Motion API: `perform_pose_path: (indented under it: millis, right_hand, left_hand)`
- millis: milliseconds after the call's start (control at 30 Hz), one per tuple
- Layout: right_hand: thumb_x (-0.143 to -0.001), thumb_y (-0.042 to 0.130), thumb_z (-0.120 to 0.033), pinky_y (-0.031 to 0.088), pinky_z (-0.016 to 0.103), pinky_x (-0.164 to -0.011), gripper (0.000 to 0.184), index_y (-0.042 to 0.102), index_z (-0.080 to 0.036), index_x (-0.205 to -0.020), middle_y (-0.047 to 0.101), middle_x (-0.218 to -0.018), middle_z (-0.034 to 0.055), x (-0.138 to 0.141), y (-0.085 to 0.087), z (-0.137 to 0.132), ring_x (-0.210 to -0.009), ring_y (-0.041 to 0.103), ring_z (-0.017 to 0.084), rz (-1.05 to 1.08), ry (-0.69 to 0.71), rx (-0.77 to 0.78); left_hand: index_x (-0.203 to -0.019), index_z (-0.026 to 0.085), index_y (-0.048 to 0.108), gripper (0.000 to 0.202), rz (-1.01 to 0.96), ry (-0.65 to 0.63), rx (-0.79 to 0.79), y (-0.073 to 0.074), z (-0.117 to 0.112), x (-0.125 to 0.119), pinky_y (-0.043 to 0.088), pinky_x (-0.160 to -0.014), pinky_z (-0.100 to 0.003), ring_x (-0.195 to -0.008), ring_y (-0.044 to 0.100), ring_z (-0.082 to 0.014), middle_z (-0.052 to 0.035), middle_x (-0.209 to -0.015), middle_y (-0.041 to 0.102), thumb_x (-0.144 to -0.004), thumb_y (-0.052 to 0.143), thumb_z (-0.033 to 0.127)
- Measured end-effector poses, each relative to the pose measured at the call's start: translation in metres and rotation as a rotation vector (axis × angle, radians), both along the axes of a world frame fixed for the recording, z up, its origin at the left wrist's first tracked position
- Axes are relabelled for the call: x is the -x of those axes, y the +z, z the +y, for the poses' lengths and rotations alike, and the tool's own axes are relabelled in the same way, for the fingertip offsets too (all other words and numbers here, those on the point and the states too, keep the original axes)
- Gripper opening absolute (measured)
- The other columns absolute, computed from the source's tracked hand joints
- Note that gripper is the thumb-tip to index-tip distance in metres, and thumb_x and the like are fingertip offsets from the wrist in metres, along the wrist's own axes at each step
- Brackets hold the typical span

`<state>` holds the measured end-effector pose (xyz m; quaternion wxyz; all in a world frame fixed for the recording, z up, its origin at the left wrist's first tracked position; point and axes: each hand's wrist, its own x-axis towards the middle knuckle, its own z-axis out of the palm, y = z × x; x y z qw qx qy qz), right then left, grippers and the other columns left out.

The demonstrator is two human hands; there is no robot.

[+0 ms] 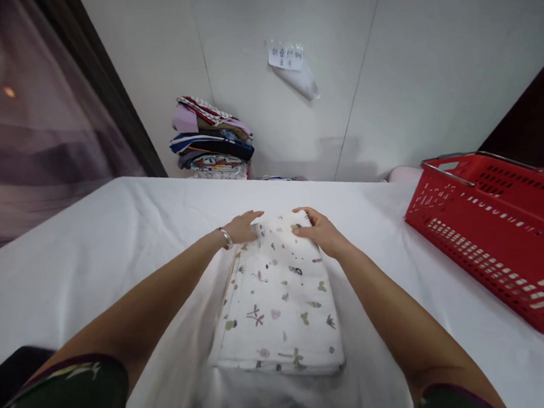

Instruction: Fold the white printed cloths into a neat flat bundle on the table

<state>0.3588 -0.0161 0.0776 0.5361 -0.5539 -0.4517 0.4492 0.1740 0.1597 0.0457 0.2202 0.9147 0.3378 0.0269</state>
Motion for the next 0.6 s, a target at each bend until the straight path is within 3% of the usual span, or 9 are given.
perform_pose_path:
  millis: [100, 233, 333, 433, 533, 600]
  right_hand:
    - [-0.061, 0.070, -0.025, 0.049, 0.032, -0.077, 0.057, 0.051, -0.028, -0.115, 0.060, -0.103, 0.0012, 0.010, 0.015, -0.008, -0.088, 0.058, 0.017, -0.063, 0.014, -0.047]
    - [-0.061, 0.071, -0.023, 0.046, 0.033, -0.083, 0.066, 0.047, -0.032, -0.122, 0.058, -0.112, 0.0006, 0.016, 0.027, -0.018, -0.097, 0.056, 0.017, -0.072, 0.046, -0.092]
    - [-0.061, 0.071, -0.021, 0.046, 0.034, -0.085, 0.069, 0.046, -0.032, -0.124, 0.058, -0.113, 0.0010, 0.014, 0.031, -0.023, -0.098, 0.056, 0.018, -0.043, 0.042, -0.090]
    - [-0.061, 0.071, -0.020, 0.046, 0.037, -0.086, 0.069, 0.046, -0.029, -0.125, 0.059, -0.113, 0.0027, 0.008, 0.034, -0.022, -0.098, 0.057, 0.020, -0.030, -0.004, -0.090]
    - [-0.059, 0.072, -0.018, 0.047, 0.039, -0.085, 0.070, 0.048, -0.024, -0.124, 0.061, -0.109, 0.0040, -0.001, 0.048, -0.013, -0.096, 0.059, 0.021, -0.058, -0.056, -0.121]
    - [-0.057, 0.073, -0.017, 0.048, 0.038, -0.083, 0.070, 0.049, -0.023, -0.123, 0.062, -0.106, 0.0037, -0.008, 0.067, -0.001, -0.095, 0.059, 0.021, -0.115, -0.075, -0.174]
  left_hand:
    - [-0.129, 0.025, 0.043, 0.078, 0.018, -0.095, 0.127, 0.014, 0.005, -0.002, 0.034, -0.096, -0.030, -0.116, 0.046, -0.0251, -0.0039, -0.130, 0.049, -0.053, 0.059, 0.015]
    - [-0.104, 0.024, 0.063, 0.056, 0.065, -0.156, 0.193, 0.035, 0.004, 0.004, 0.042, -0.079, -0.028, -0.093, 0.058, -0.0241, -0.0017, -0.097, 0.067, -0.050, 0.059, 0.013]
    - [-0.082, 0.020, 0.067, 0.033, 0.104, -0.132, 0.199, 0.053, 0.002, 0.016, 0.042, -0.070, -0.026, -0.080, 0.059, -0.0218, -0.0001, -0.079, 0.067, -0.049, 0.064, 0.017]
    - [-0.075, 0.019, 0.066, 0.026, 0.096, -0.128, 0.202, 0.072, 0.005, 0.032, 0.040, -0.067, -0.024, -0.077, 0.057, -0.0195, 0.0011, -0.073, 0.065, -0.051, 0.069, 0.025]
    - [-0.078, 0.017, 0.066, 0.028, 0.064, -0.116, 0.142, 0.100, 0.009, 0.043, 0.039, -0.068, -0.023, -0.077, 0.056, -0.0172, 0.0021, -0.071, 0.063, -0.053, 0.070, 0.030]
    - [-0.083, 0.014, 0.065, 0.033, 0.027, -0.077, 0.030, 0.130, 0.011, 0.046, 0.038, -0.073, -0.023, -0.082, 0.056, -0.0168, 0.0024, -0.073, 0.061, -0.055, 0.069, 0.031]
